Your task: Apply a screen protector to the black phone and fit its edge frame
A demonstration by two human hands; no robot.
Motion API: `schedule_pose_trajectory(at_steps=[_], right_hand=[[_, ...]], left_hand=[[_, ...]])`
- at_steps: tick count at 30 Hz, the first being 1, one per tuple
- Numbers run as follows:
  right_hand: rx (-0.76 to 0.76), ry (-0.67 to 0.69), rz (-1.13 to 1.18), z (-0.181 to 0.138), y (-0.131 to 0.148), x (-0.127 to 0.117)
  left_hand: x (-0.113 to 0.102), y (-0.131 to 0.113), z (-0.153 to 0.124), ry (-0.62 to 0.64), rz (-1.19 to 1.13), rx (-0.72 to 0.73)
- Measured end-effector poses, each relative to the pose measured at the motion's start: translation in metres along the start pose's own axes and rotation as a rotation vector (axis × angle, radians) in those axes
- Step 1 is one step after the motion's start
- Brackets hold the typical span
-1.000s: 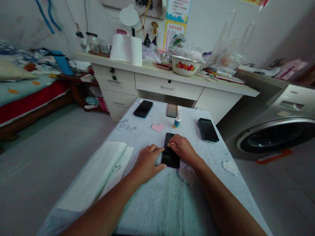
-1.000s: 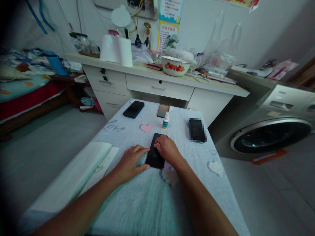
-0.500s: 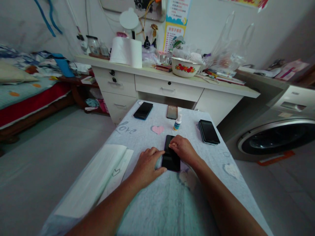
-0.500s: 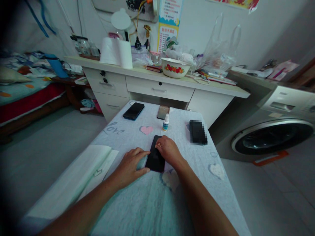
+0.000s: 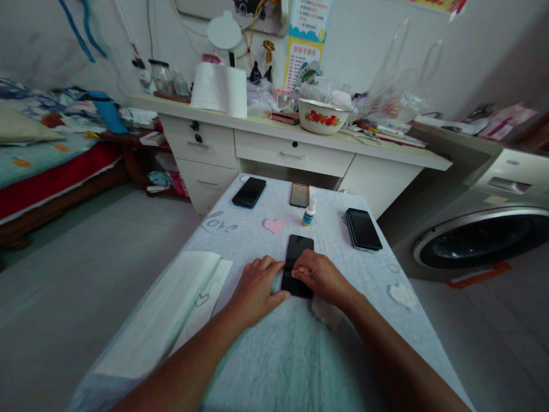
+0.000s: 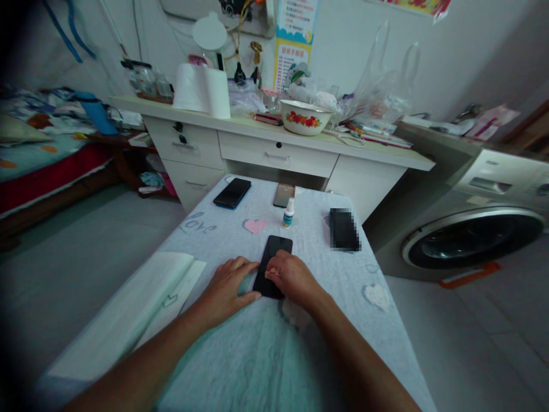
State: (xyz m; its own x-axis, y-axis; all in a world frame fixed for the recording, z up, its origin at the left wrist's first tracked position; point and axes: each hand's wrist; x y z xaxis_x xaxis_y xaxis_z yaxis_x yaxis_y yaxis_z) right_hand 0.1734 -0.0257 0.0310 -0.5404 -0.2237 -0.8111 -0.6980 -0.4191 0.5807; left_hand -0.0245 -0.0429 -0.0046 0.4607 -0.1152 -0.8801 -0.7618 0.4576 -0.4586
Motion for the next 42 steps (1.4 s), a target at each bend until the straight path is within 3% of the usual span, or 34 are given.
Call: schedule_pose_trajectory(at_steps=[15,22,27,37,42], right_hand=[[0.204,-0.209,-0.26,0.057,-0.038,-0.007],[0.237,-0.237,-0.282,0.07,-0.036,-0.007],[0.156,-0.181,-0.228,0.065,-0.029,-0.004],[-0.021,-0.071,-0.099,0.025,-0.006,0.002],[0.006,-0.078,-0.147,0.031,-0.008,0.002]], left_hand=[[-0.001,0.0,0.001,0.01,0.014,0.014],[-0.002,-0.002,0.0,0.006,0.01,0.001],[-0.001,-0.002,0.0,-0.003,0.001,0.005],[-0.003,-0.005,-0.001,-0.016,-0.018,-0.025],[-0.003,-0.005,0.0,0.005,-0.01,-0.02]])
Point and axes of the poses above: each hand's wrist, its own z-axis towards the middle knuckle, its own x-axis out of the palm, y = z × x, and after that the axes turned 4 degrees about z, right-handed
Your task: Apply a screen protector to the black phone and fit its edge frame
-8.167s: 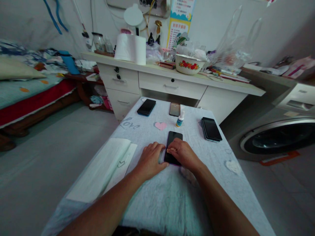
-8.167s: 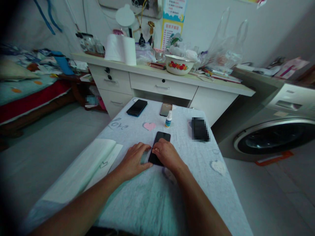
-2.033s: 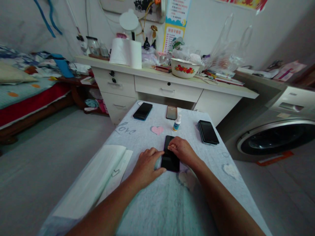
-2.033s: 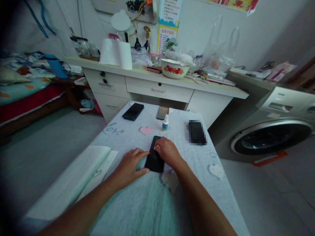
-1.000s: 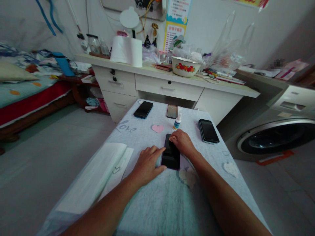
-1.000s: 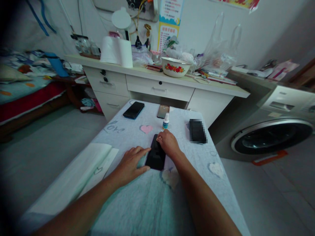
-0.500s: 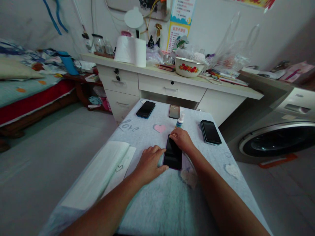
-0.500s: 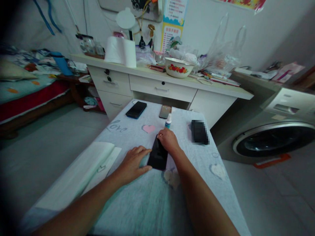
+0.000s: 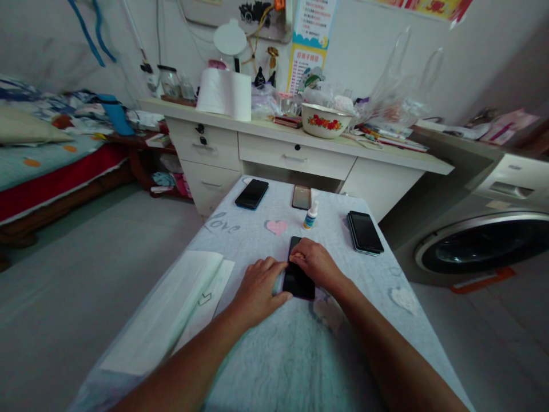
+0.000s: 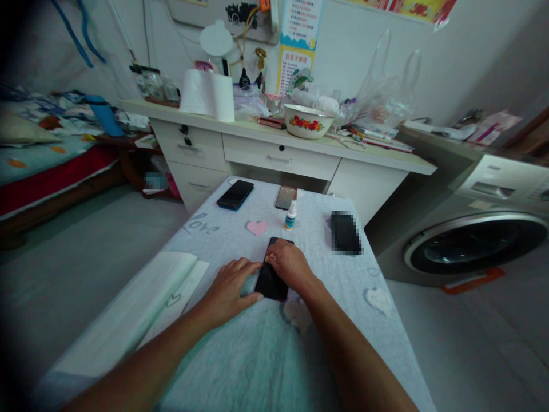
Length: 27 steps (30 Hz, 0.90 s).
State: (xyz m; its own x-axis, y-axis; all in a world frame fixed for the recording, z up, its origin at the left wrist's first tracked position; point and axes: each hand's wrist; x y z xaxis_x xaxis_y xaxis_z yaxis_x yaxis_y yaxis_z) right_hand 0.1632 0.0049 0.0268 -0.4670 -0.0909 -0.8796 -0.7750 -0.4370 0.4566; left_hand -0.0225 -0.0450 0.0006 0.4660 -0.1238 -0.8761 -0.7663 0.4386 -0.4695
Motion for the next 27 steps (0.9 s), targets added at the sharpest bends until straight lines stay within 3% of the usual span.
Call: schedule_pose_trajectory(at_steps=[14,27], right_hand=[[0.197,-0.092,-0.153,0.042,-0.015,0.005],[0.313,-0.149,-0.169,0.022,-0.048,-0.015]], left_hand=[[0.003,0.004,0.0,-0.013,0.006,0.026],[0.002,0.003,0.0,-0.014,-0.001,0.026]])
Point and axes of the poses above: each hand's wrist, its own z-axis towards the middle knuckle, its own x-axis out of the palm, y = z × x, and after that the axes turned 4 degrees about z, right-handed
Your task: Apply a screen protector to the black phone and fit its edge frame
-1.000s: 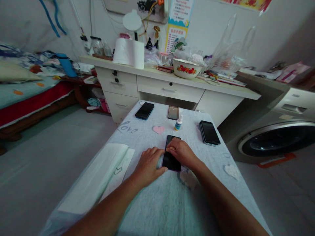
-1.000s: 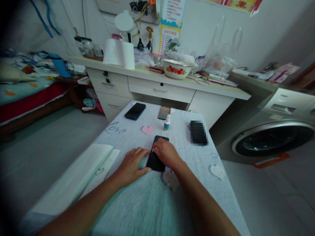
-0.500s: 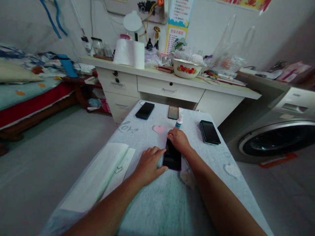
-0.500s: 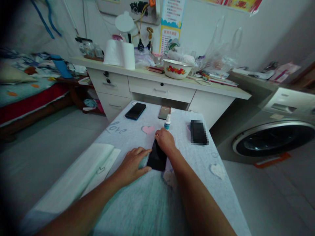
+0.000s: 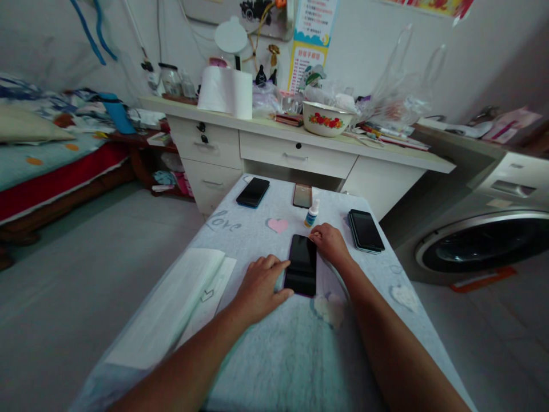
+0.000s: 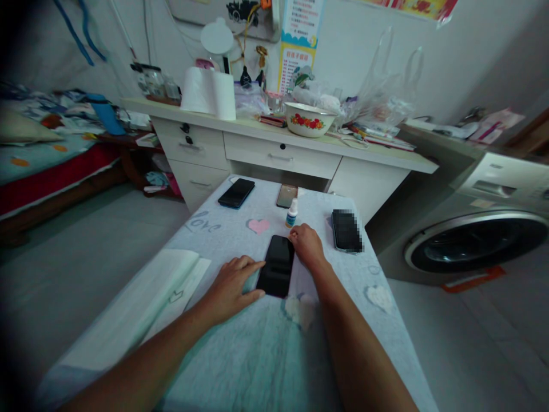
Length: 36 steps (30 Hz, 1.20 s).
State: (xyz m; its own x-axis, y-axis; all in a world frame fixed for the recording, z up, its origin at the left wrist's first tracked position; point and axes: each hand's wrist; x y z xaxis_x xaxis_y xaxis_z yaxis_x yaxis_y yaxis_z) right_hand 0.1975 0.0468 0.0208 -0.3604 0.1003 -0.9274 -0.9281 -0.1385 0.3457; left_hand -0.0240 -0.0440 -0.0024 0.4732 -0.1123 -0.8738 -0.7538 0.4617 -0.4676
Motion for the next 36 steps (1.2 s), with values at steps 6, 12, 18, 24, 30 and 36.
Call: schedule_pose_trajectory(at_steps=[6,12,18,24,30,36], right_hand=[[-0.013,0.002,0.037,-0.008,-0.006,-0.003],[-0.076,0.041,0.107,-0.027,-0.005,-0.006],[-0.13,0.085,0.208,-0.057,0.0,-0.008],[-0.16,0.142,0.326,-0.085,0.007,-0.012],[-0.171,0.229,0.35,-0.103,0.013,-0.014],[-0.2,0.33,0.396,-0.113,0.022,-0.024]], left_hand=[[0.0,0.0,0.0,-0.002,-0.004,-0.004],[0.001,0.001,0.0,-0.004,0.002,0.002],[0.001,0.0,0.001,0.004,0.008,-0.007],[0.0,-0.001,0.0,0.0,0.006,-0.008],[0.001,0.0,0.001,-0.011,-0.002,-0.007],[0.001,0.0,0.002,-0.011,0.008,-0.011]])
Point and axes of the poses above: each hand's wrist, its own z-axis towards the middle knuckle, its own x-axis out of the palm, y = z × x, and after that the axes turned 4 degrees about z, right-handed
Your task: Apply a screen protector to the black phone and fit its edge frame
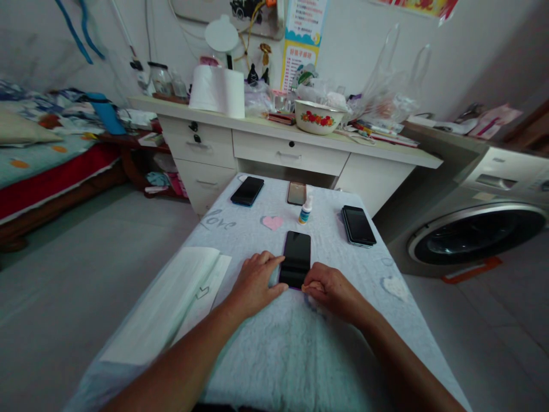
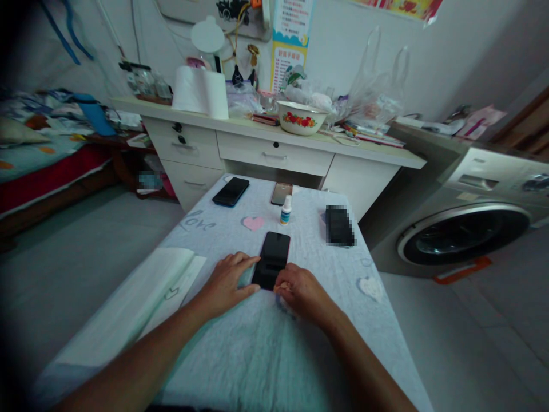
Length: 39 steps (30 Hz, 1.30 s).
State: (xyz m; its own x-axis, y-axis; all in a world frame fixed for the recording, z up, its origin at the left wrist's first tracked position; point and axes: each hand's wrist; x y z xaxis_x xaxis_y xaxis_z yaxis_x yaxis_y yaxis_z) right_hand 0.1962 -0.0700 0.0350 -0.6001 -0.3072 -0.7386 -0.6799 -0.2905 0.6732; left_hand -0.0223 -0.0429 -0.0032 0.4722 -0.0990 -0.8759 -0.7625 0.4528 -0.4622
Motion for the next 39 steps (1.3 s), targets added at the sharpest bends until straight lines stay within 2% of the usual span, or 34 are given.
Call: schedule_pose_trajectory(at_steps=[3,6,15,23,31,34,39], right_hand=[[-0.035,0.055,-0.001,0.0,0.007,-0.003],[-0.038,0.047,-0.031,0.008,0.008,-0.005],[-0.051,-0.11,-0.197,0.061,-0.012,-0.007],[0.054,-0.249,-0.308,0.1,-0.03,-0.015],[0.2,-0.368,-0.329,0.103,-0.043,-0.021],[0.204,-0.432,-0.276,0.099,-0.046,-0.019],[0.178,-0.44,-0.152,0.095,-0.045,-0.016]], left_hand=[[0.0,0.0,0.0,-0.007,0.001,0.0],[0.001,0.0,-0.001,-0.014,-0.001,0.007],[0.002,0.003,-0.001,-0.017,-0.008,0.026],[0.001,0.001,-0.001,-0.002,-0.02,0.003],[-0.002,-0.002,-0.002,-0.038,-0.055,-0.043],[-0.005,-0.004,-0.003,-0.05,-0.033,-0.064],[-0.007,-0.005,-0.003,-0.027,-0.028,-0.051]])
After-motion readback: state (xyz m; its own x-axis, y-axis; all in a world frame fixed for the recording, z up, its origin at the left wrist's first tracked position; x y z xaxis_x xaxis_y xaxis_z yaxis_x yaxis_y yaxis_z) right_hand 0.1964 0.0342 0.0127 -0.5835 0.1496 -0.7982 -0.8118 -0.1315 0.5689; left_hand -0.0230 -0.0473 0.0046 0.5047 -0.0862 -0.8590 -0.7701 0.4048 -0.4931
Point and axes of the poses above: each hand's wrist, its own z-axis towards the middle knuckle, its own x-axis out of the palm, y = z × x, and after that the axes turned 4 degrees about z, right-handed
